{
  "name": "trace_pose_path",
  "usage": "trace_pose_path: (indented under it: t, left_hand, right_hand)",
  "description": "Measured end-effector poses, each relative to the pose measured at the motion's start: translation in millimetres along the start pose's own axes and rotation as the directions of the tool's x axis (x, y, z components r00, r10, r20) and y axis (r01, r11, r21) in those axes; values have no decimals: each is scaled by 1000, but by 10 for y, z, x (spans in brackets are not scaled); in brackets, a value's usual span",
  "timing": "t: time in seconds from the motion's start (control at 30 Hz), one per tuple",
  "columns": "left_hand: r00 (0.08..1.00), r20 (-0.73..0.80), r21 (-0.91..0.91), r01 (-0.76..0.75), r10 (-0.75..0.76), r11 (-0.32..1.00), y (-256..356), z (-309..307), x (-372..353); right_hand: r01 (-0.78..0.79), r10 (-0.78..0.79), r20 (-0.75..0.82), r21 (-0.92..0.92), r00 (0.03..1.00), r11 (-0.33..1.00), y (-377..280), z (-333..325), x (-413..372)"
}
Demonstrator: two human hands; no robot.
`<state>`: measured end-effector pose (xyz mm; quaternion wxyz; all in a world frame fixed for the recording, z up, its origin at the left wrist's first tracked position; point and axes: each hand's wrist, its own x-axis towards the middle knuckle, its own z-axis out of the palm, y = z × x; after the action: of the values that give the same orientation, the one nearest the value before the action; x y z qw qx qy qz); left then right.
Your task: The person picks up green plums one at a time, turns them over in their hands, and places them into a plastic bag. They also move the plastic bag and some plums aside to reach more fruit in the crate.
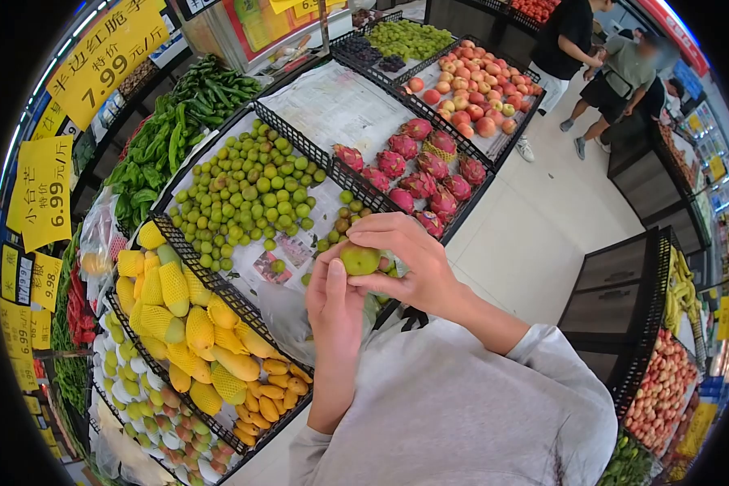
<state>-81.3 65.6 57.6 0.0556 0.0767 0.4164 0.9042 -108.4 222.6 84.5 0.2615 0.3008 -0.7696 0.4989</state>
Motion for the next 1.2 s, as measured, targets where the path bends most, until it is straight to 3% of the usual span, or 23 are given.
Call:
trace_pose_path:
  t: [0.17,0.23,0.37,0.57,0.67,0.8,0.9,0.93,1.0,1.07,1.2]
  left_hand:
    - [983,63,-192,183,-174,964,-36,32,-112]
    - [963,103,-282,269,-250,921,-28,71,-156]
    - [958,168,-219,267,-234,938,0,40,-196]
    - [966,210,-313,213,-152,926,-202,-143,-210]
    - [979,130,-286,188,-156,940,-203,-64,-226]
    - [967,168,-221,226,-192,949,-197,-111,-229]
    - [986,23,-99,166,-165,981,-128,-60,-225]
    - [998,-54,116,46,-40,992,-142,-91,-220]
    - [964,-116,543,-140,239,828,-168,-193,-204]
    - [961,-84,654,-145,262,742,-64,-257,-189]
    - [954,49,739,-233,295,632,-3,-245,-139]
  right_hand:
    - [-40,39,64,10,997,999,-99,-102,-60]
    - [25,-26,74,4,997,1000,-113,-113,-57]
    - [29,-27,104,-9,994,1000,-149,-103,-72]
    - [-226,216,101,99,971,969,-157,-5,-122]
    - [-190,176,116,128,978,973,-105,28,-128]
    - [-147,129,141,129,982,981,-33,-9,-150]
    - [-151,133,165,101,977,983,1,-36,-169]
    - [-159,142,176,86,974,984,8,-50,-181]
    - [-366,320,214,226,923,903,97,-37,-298]
    - [-580,481,327,383,813,719,178,-48,-447]
    - [-745,517,552,589,654,313,261,-23,-598]
